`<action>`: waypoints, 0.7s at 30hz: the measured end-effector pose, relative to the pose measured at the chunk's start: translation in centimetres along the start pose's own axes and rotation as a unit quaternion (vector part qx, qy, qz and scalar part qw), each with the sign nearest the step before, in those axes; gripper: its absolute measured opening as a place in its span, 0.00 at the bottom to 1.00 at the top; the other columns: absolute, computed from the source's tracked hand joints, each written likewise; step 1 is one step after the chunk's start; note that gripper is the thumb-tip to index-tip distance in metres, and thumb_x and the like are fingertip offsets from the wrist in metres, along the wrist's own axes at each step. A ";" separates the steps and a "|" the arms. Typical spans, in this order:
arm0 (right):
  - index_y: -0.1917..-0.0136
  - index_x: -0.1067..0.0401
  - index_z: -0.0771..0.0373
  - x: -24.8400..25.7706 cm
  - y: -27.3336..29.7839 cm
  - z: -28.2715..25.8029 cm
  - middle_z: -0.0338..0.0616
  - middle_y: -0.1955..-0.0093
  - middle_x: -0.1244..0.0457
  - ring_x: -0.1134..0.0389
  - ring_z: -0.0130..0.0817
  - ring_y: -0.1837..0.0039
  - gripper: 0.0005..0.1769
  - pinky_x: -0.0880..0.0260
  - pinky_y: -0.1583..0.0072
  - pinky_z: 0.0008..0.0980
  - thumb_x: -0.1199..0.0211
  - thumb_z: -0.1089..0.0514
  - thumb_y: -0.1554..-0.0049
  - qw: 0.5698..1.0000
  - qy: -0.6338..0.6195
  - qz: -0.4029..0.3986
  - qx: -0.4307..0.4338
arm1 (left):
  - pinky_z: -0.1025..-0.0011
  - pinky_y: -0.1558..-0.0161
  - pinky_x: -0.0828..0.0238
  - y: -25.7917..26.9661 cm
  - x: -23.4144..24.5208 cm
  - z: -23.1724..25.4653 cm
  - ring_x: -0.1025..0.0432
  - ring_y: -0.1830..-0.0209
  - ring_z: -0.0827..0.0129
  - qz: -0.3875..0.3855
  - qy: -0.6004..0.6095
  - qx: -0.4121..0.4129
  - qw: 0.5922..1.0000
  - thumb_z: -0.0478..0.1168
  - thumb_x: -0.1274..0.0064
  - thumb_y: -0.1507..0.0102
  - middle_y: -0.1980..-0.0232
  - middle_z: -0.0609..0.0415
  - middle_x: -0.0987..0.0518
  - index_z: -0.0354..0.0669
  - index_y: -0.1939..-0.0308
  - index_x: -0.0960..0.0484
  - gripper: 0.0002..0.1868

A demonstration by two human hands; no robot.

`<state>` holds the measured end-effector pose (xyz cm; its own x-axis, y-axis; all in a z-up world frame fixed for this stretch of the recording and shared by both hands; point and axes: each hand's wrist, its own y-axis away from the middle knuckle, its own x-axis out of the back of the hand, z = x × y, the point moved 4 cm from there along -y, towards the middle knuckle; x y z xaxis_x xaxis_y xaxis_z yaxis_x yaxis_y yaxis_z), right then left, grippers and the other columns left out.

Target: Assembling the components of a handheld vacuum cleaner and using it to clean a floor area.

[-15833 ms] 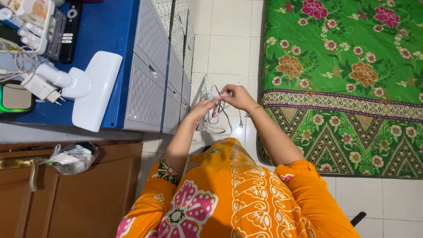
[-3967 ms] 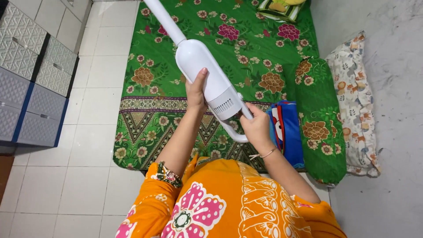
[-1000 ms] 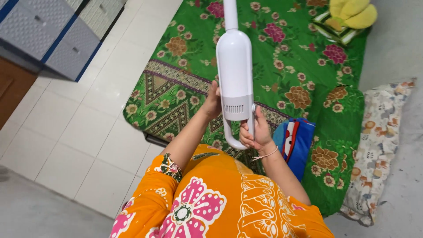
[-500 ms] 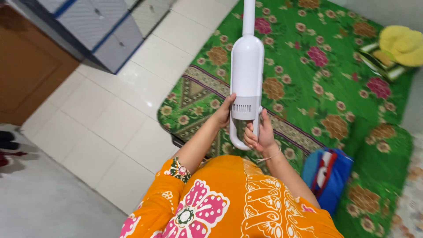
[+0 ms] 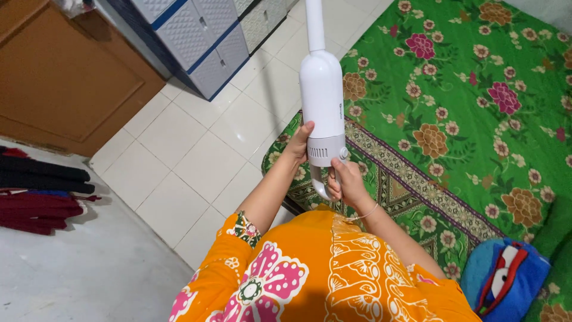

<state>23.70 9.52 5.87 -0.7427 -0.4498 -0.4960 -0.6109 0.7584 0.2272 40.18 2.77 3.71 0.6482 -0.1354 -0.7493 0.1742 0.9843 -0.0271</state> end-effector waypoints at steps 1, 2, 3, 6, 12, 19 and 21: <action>0.64 0.39 0.64 -0.8 -0.4 -0.3 0.41 0.80 0.48 0.49 0.30 0.81 0.28 0.48 0.77 0.30 0.44 0.38 0.36 1.000 0.002 -0.003 -0.003 | 0.55 0.40 0.23 0.1 0.1 0.8 0.22 0.43 0.54 0.003 0.001 -0.004 1.000 0.65 0.36 0.43 0.41 0.39 0.21 0.28 0.32 0.31 0.50; 0.63 0.40 0.64 -1.4 -0.8 -0.8 0.41 0.79 0.49 0.49 0.30 0.81 0.28 0.48 0.77 0.30 0.44 0.39 0.35 1.000 0.029 0.009 0.008 | 0.56 0.40 0.23 0.3 0.2 1.8 0.23 0.44 0.54 0.002 -0.008 -0.012 1.000 0.65 0.35 0.43 0.41 0.39 0.21 0.29 0.32 0.32 0.50; 0.63 0.40 0.65 -2.0 -1.1 -1.2 0.40 0.79 0.49 0.49 0.30 0.81 0.28 0.49 0.77 0.29 0.44 0.40 0.35 0.998 0.055 0.021 0.020 | 0.56 0.40 0.23 0.4 0.3 2.6 0.23 0.44 0.55 0.001 -0.018 -0.020 1.000 0.65 0.35 0.43 0.41 0.39 0.22 0.29 0.31 0.33 0.51; 0.61 0.40 0.64 -2.7 -2.0 -0.9 0.39 0.79 0.50 0.50 0.29 0.81 0.25 0.49 0.77 0.29 0.44 0.41 0.35 0.999 0.042 0.007 0.005 | 0.57 0.41 0.23 0.9 1.2 4.1 0.23 0.43 0.56 0.018 -0.026 -0.020 0.999 0.65 0.34 0.46 0.41 0.40 0.22 0.29 0.31 0.34 0.53; 0.61 0.38 0.63 -2.3 -2.3 -0.1 0.42 0.80 0.47 0.48 0.31 0.81 0.26 0.47 0.76 0.29 0.47 0.39 0.35 0.982 -0.103 -0.129 -0.090 | 0.56 0.39 0.24 1.7 -0.7 7.0 0.25 0.40 0.55 -0.040 -0.082 -0.068 0.994 0.64 0.32 0.49 0.38 0.41 0.24 0.31 0.29 0.35 0.56; 0.67 0.38 0.65 -2.2 -4.1 -1.3 0.42 0.79 0.46 0.46 0.30 0.79 0.29 0.45 0.75 0.29 0.41 0.41 0.35 0.993 0.002 -0.115 -0.019 | 0.58 0.33 0.30 1.1 1.1 8.3 0.29 0.34 0.56 -0.012 -0.122 -0.058 0.991 0.59 0.28 0.53 0.34 0.44 0.25 0.33 0.27 0.37 0.58; 0.68 0.38 0.65 -3.0 -4.6 -1.9 0.41 0.79 0.46 0.45 0.30 0.79 0.28 0.44 0.75 0.30 0.39 0.42 0.37 0.995 0.011 -0.101 -0.005 | 0.59 0.30 0.33 1.1 1.9 9.0 0.30 0.32 0.57 -0.002 -0.156 -0.059 0.986 0.57 0.28 0.53 0.33 0.44 0.26 0.34 0.26 0.38 0.58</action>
<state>28.21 6.51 7.94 -0.6103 -0.6024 -0.5145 -0.7507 0.6472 0.1326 48.32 2.54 8.19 0.8469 -0.1497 -0.5102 0.1015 0.9874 -0.1211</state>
